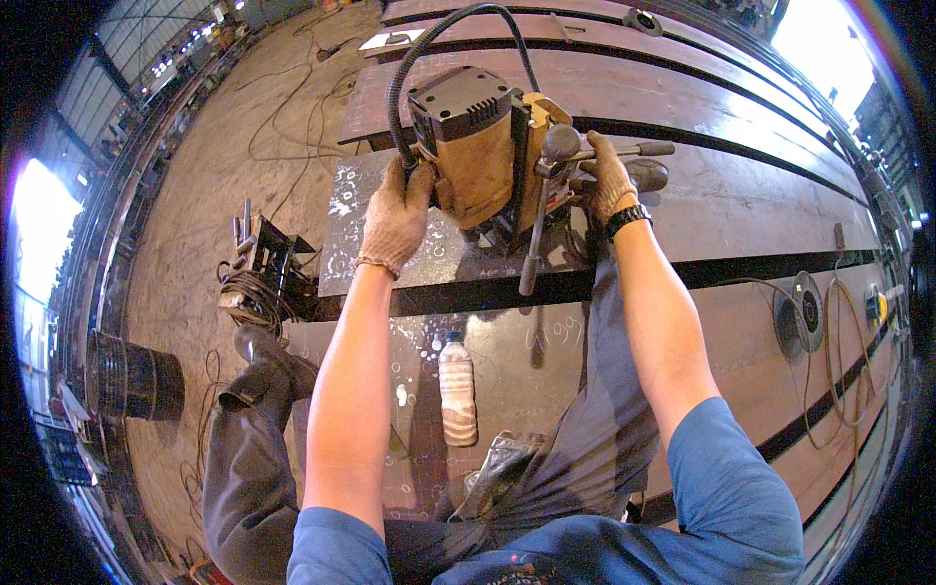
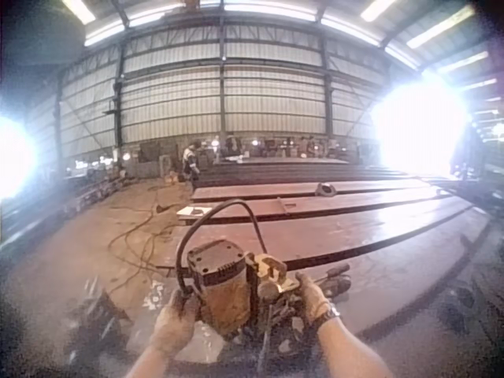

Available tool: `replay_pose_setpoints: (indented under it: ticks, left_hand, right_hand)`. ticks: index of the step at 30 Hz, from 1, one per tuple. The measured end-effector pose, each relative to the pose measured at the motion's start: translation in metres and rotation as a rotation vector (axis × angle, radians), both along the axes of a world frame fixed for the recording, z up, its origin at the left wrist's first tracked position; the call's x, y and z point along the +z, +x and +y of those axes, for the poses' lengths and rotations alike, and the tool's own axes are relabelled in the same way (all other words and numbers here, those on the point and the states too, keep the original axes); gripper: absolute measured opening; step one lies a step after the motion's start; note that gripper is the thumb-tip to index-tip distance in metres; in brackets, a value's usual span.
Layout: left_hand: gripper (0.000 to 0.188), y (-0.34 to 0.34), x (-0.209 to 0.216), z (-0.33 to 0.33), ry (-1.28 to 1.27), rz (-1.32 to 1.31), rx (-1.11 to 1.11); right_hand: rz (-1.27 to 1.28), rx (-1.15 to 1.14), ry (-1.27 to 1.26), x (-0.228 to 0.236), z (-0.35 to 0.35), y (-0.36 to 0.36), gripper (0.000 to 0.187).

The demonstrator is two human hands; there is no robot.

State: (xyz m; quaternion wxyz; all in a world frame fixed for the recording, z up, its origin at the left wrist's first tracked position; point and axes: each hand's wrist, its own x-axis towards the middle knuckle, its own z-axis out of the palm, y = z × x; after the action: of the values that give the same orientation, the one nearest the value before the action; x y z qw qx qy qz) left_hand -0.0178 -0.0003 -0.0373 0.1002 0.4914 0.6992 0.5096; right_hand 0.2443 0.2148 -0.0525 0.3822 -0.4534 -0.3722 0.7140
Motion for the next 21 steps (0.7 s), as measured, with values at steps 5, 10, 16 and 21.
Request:
replay_pose_setpoints:
  ticks: [5, 10, 16, 21]
  left_hand:
    - [0.048, 0.001, -0.004, 0.001, 0.028, -0.013, 0.007]
    - [0.048, 0.007, 0.003, -0.003, 0.002, -0.031, 0.025]
    - [0.047, 0.004, 0.0, -0.005, -0.017, -0.073, 0.026]
    - [0.047, 0.007, 0.003, -0.006, -0.008, -0.032, 0.065]
  right_hand:
    - [0.037, 0.006, -0.049, 0.005, -0.008, -0.004, 0.089]
    - [0.089, 0.001, -0.07, 0.005, -0.01, -0.005, 0.079]
    - [0.136, 0.063, -0.069, 0.008, -0.017, -0.009, 0.085]
    - [0.118, -0.03, -0.178, 0.006, -0.013, -0.013, 0.091]
